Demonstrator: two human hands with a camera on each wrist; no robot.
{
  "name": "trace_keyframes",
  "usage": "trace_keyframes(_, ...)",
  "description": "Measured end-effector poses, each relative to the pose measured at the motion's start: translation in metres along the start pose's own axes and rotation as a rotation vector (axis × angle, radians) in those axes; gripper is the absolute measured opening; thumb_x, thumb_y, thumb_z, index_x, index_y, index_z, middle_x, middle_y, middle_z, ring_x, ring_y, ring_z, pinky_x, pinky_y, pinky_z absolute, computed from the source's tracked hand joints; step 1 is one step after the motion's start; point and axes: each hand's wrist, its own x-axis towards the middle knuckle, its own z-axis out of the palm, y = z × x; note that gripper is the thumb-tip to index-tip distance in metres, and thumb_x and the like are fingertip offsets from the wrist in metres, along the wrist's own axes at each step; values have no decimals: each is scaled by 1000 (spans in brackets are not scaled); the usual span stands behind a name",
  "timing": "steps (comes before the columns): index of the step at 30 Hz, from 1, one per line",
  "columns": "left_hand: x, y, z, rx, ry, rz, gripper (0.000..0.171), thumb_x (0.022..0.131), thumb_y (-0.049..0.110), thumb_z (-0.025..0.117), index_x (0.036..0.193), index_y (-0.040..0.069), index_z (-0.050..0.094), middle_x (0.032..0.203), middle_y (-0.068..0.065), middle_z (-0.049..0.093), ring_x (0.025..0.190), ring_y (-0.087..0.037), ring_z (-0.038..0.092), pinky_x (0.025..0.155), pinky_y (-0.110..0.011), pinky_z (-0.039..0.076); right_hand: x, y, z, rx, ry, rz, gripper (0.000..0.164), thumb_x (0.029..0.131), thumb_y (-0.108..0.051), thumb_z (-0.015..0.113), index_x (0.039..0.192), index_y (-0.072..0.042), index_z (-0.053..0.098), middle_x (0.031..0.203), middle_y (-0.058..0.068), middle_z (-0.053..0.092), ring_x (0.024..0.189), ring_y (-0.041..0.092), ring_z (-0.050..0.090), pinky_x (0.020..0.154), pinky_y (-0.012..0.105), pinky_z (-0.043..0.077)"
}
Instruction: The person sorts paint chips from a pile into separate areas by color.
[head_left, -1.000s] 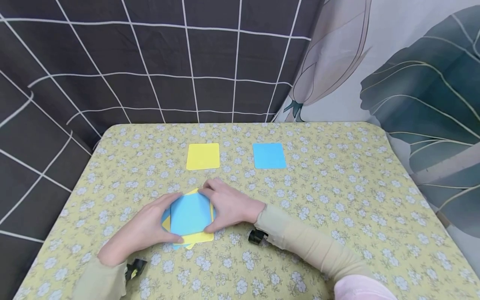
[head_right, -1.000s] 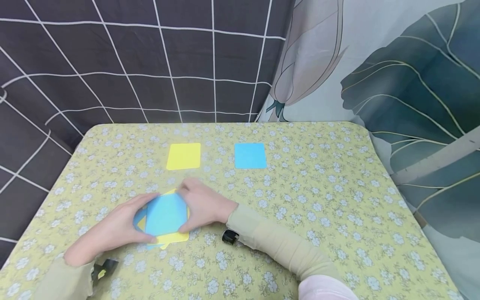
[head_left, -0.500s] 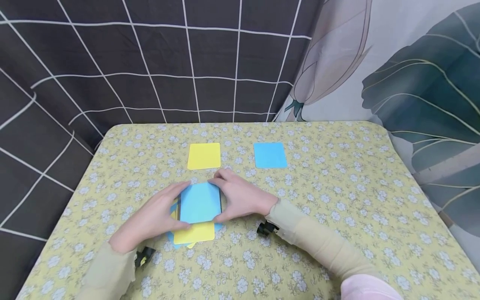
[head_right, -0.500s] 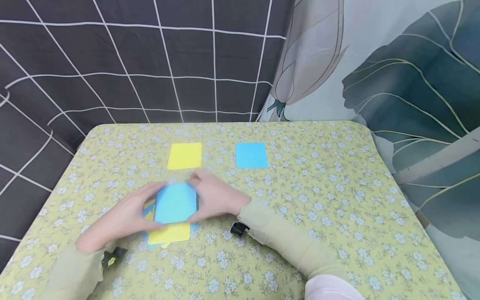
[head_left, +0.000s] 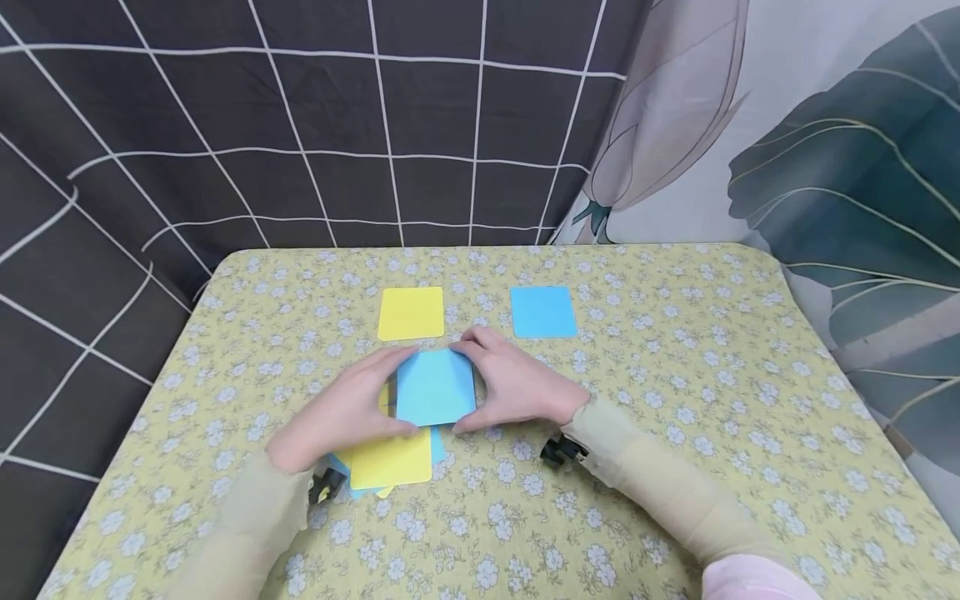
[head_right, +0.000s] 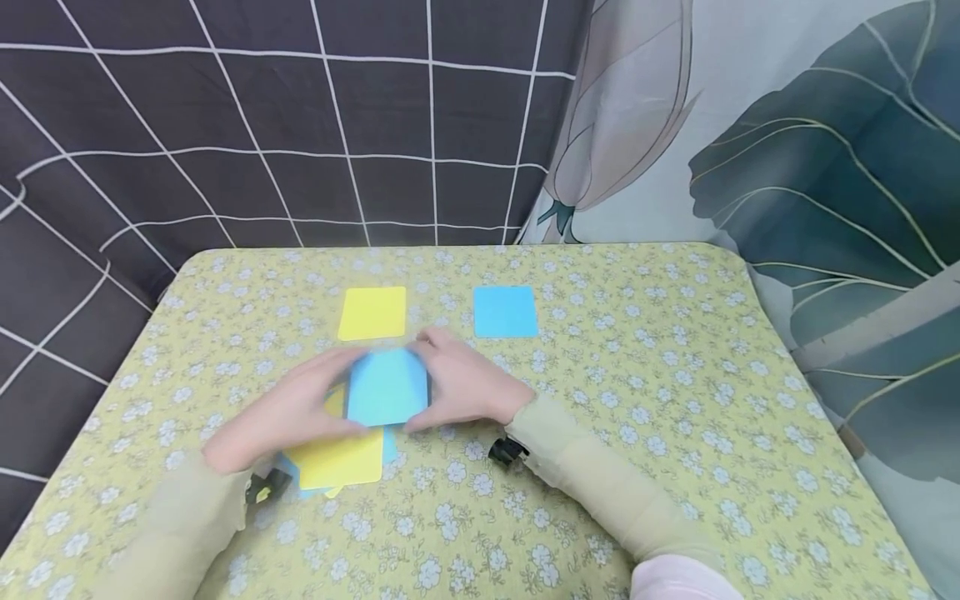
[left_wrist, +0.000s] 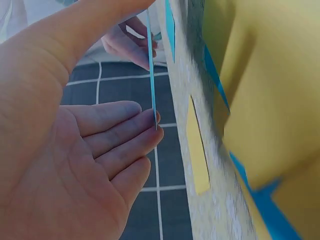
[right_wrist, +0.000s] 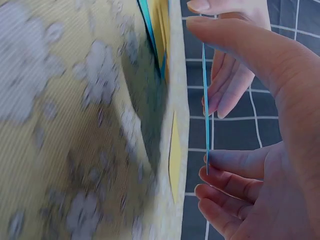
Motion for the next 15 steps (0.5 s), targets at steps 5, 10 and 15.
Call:
trace_keyframes(5, 16, 6, 6, -8, -9, 21, 107, 70, 33, 95, 155, 1, 38, 156, -14, 42, 141, -32, 41, 115, -49, 35, -9, 11, -5, 5, 21, 37, 110, 63, -57, 92, 147, 0, 49, 134, 5, 46, 117, 16, 48, 100, 30, 48)
trace_keyframes(10, 32, 15, 13, -6, -13, 44, 106, 71, 36, 94, 154, -1, 38, 154, -15, 44, 139, -31, 43, 115, -47, 36, -19, 22, -13, 19, 49, 69, 107, 64, -56, 92, 145, 0, 51, 134, 5, 46, 116, 18, 48, 99, 34, 49)
trace_keyframes(15, 47, 24, 18, 10, -16, 69, 106, 73, 41, 92, 154, -1, 39, 154, -14, 44, 137, -31, 46, 114, -45, 38, -31, 37, -23, 19, 72, 86, 108, 64, -58, 92, 145, 0, 50, 136, 6, 45, 118, 19, 48, 99, 37, 50)
